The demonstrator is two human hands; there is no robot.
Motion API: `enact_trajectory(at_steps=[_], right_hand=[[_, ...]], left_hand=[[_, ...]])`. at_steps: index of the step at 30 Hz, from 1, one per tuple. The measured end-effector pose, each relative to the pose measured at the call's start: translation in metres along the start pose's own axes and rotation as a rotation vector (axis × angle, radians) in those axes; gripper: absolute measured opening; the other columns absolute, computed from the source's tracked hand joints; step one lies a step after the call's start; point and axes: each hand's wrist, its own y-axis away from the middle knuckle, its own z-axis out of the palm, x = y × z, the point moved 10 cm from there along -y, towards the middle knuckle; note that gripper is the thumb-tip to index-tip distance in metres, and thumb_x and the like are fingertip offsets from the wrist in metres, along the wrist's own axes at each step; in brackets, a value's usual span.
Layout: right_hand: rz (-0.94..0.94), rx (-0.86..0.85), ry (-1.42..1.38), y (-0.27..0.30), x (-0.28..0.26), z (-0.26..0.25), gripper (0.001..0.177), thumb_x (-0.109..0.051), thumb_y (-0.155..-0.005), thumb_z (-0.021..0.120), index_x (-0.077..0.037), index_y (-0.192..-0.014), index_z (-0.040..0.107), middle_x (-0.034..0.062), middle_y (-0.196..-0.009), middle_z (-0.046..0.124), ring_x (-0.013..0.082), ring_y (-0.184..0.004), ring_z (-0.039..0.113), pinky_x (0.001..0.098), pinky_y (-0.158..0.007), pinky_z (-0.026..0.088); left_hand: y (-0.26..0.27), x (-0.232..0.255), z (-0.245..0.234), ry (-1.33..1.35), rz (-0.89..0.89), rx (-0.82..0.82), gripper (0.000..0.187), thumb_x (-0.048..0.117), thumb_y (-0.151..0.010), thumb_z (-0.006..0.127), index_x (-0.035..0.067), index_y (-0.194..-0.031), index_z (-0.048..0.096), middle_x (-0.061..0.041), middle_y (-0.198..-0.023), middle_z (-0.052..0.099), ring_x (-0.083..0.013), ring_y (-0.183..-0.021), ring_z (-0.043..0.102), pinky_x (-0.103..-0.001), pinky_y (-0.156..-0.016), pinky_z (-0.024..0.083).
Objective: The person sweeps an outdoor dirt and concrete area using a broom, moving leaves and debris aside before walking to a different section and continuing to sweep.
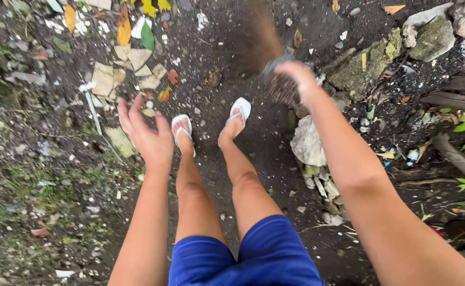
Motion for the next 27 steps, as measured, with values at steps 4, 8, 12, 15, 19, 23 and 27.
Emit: enact_trajectory(at_steps=[4,8,12,15,19,23,27], right_hand=[[-0.155,0.161,0.398,0.032,0.008,-0.014,0.071,-0.036,-0.08,0.073,-0.008,-0.141,0.05,0.0083,-0.125,0.07,0.0215,-0.114,0.068,0.036,-0.103,0.054],[0.27,0.138,0.21,0.084,0.083,-0.002,0.073,-0.031,-0.074,0.071,-0.013,-0.142,0.054,0.0028,-0.127,0.068,0.0168,-0.117,0.062,0.0398,-0.1,0.045],[0.192,-0.175,0.03,0.037,0.1,0.06,0.057,-0.026,-0.081,0.075,0.0,-0.13,0.065,0.0103,-0.111,0.072,0.0221,-0.1,0.067,0.0356,-0.091,0.052],[-0.055,-0.125,0.221,0.018,0.08,0.076,0.049,-0.018,-0.083,0.075,-0.002,-0.128,0.064,0.0072,-0.108,0.072,0.0172,-0.096,0.065,0.0303,-0.087,0.053],[-0.175,-0.029,0.26,0.079,0.078,0.087,0.053,-0.015,-0.084,0.074,-0.006,-0.133,0.055,0.0056,-0.115,0.069,0.0138,-0.103,0.065,0.0265,-0.093,0.051],[0.058,-0.251,0.011,0.106,0.12,0.128,0.055,-0.019,-0.083,0.072,-0.004,-0.134,0.059,0.007,-0.123,0.068,0.0165,-0.113,0.065,0.0272,-0.1,0.05],[0.432,-0.439,-0.069,0.092,0.211,0.225,0.042,-0.025,-0.086,0.073,-0.007,-0.123,0.066,0.0097,-0.113,0.067,0.0213,-0.107,0.063,0.0349,-0.096,0.049]], left_hand=[[0.004,0.007,0.006,0.011,0.005,0.038,0.049,0.003,-0.097,0.066,0.002,-0.144,0.053,-0.029,-0.163,0.031,-0.0474,-0.153,0.031,-0.053,-0.125,0.03],[0.018,0.009,0.008,0.004,-0.064,0.051,0.048,0.003,-0.096,0.066,0.004,-0.143,0.053,-0.028,-0.163,0.032,-0.047,-0.153,0.032,-0.053,-0.124,0.031],[0.014,0.011,0.007,0.019,-0.082,0.068,0.047,0.004,-0.096,0.066,0.004,-0.141,0.053,-0.028,-0.164,0.032,-0.0451,-0.152,0.034,-0.052,-0.124,0.033],[0.014,0.009,-0.002,-0.062,-0.058,0.091,0.046,0.003,-0.097,0.067,0.003,-0.141,0.054,-0.027,-0.163,0.032,-0.0465,-0.154,0.03,-0.053,-0.126,0.03],[0.018,-0.004,-0.013,-0.024,-0.131,0.095,0.047,0.004,-0.096,0.065,0.001,-0.142,0.054,-0.028,-0.163,0.031,-0.0457,-0.153,0.03,-0.053,-0.124,0.03],[0.024,-0.018,-0.026,-0.022,-0.181,0.142,0.045,0.004,-0.097,0.065,0.002,-0.141,0.055,-0.026,-0.164,0.031,-0.0441,-0.153,0.032,-0.052,-0.124,0.031],[0.027,-0.028,-0.047,-0.107,-0.128,0.193,0.049,0.002,-0.098,0.067,0.002,-0.145,0.054,-0.026,-0.165,0.03,-0.0457,-0.156,0.027,-0.055,-0.126,0.027]])
